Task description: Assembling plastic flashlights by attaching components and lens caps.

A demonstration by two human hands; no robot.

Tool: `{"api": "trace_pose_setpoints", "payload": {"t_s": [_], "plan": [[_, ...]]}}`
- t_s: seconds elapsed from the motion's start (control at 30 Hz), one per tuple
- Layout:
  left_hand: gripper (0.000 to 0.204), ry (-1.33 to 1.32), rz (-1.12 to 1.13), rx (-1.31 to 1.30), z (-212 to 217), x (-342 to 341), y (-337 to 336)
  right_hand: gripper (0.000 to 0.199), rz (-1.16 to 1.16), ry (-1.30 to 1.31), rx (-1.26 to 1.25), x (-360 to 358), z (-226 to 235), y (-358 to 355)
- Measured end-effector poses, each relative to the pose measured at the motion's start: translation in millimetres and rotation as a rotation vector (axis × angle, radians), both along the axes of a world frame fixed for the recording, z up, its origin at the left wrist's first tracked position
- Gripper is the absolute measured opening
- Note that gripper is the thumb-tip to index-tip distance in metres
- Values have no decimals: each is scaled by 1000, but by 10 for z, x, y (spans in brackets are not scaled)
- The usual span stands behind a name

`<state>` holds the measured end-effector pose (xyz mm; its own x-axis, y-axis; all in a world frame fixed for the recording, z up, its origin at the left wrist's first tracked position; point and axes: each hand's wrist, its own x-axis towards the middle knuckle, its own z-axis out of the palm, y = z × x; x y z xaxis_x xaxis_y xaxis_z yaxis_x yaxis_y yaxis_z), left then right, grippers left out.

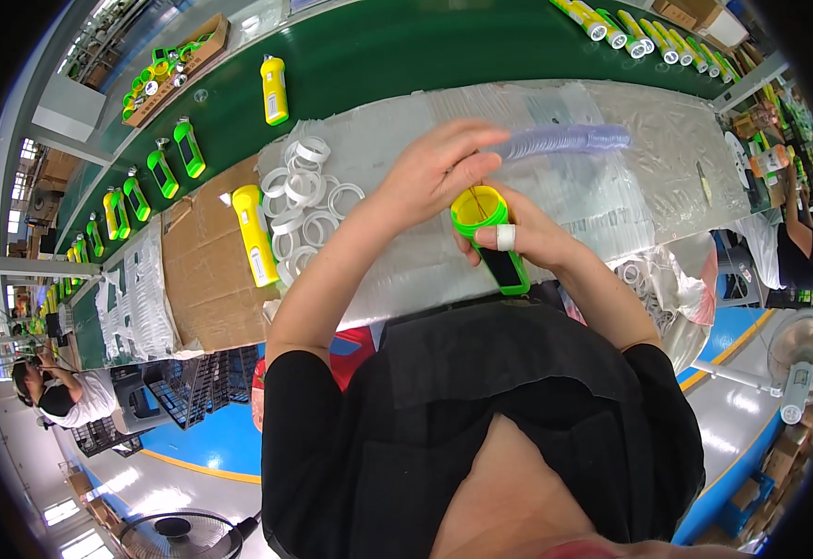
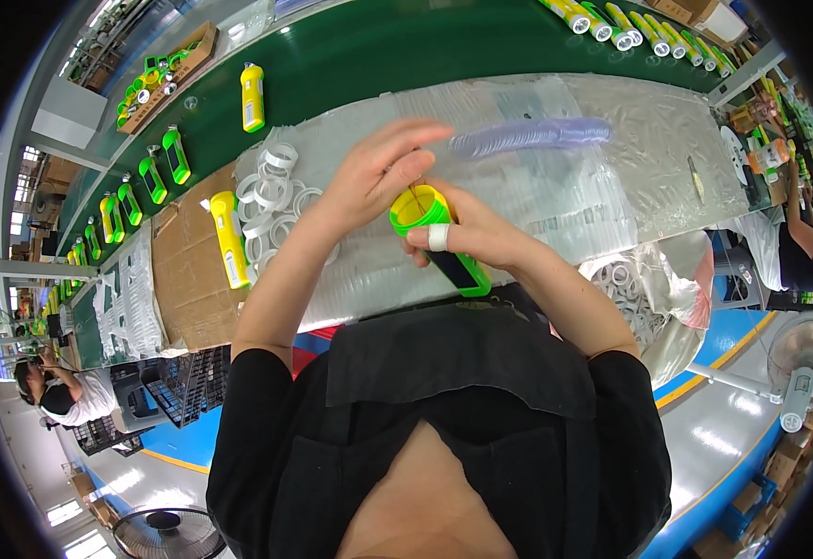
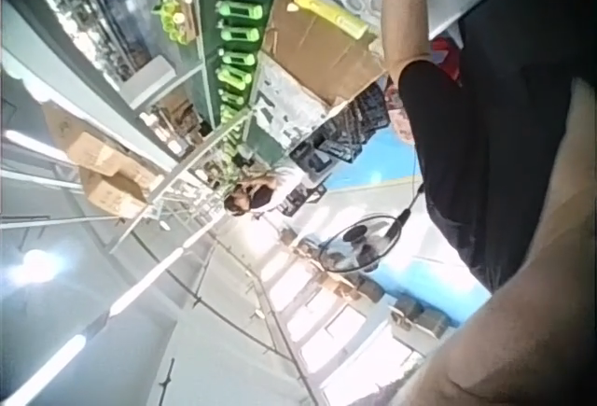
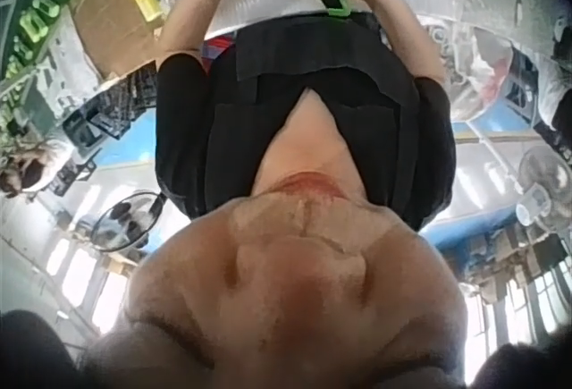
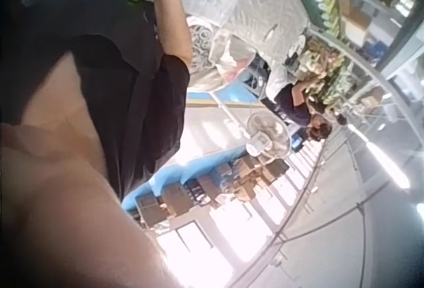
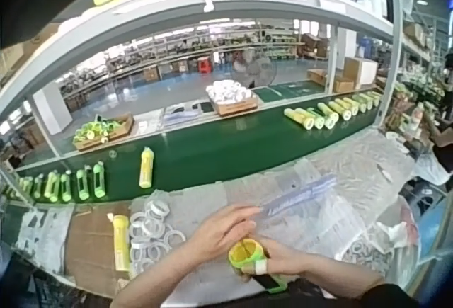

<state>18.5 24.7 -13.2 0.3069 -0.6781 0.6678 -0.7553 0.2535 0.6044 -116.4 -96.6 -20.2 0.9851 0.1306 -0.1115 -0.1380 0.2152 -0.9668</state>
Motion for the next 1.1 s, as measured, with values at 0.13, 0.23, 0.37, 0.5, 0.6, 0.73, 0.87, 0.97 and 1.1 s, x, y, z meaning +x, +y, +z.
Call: {"api": "trace_pose_setpoints", "payload": {"t_s": [0.13,0.23,0.37,0.5,0.6,0.73,0.87,0.97,1.1], "plan": [[24,264,-83,48,-146,-44,211,44,124,-64,72,-98,-52,46],[25,145,-35,-170,-122,-197,236,45,-42,-136,-25,-72,-73,149],[32,81,-118,-150,-142,-347,139,43,-145,-126,14,-78,-121,171],[33,-109,-61,-61,-93,-385,11,40,-277,-193,118,-118,-118,145],[31,63,30,-131,-192,-358,-255,37,-452,-154,192,-167,-144,-39],[53,-98,392,275,-720,43,-556,39,-557,-137,233,-256,-206,-305],[62,-84,313,419,-901,183,-685,48,-584,-89,248,-373,-238,-387],[56,-78,263,391,-936,233,-672,49,-572,-67,254,-404,-244,-373],[52,23,225,327,-817,250,-517,48,-493,-71,201,-368,-206,-342]]}}
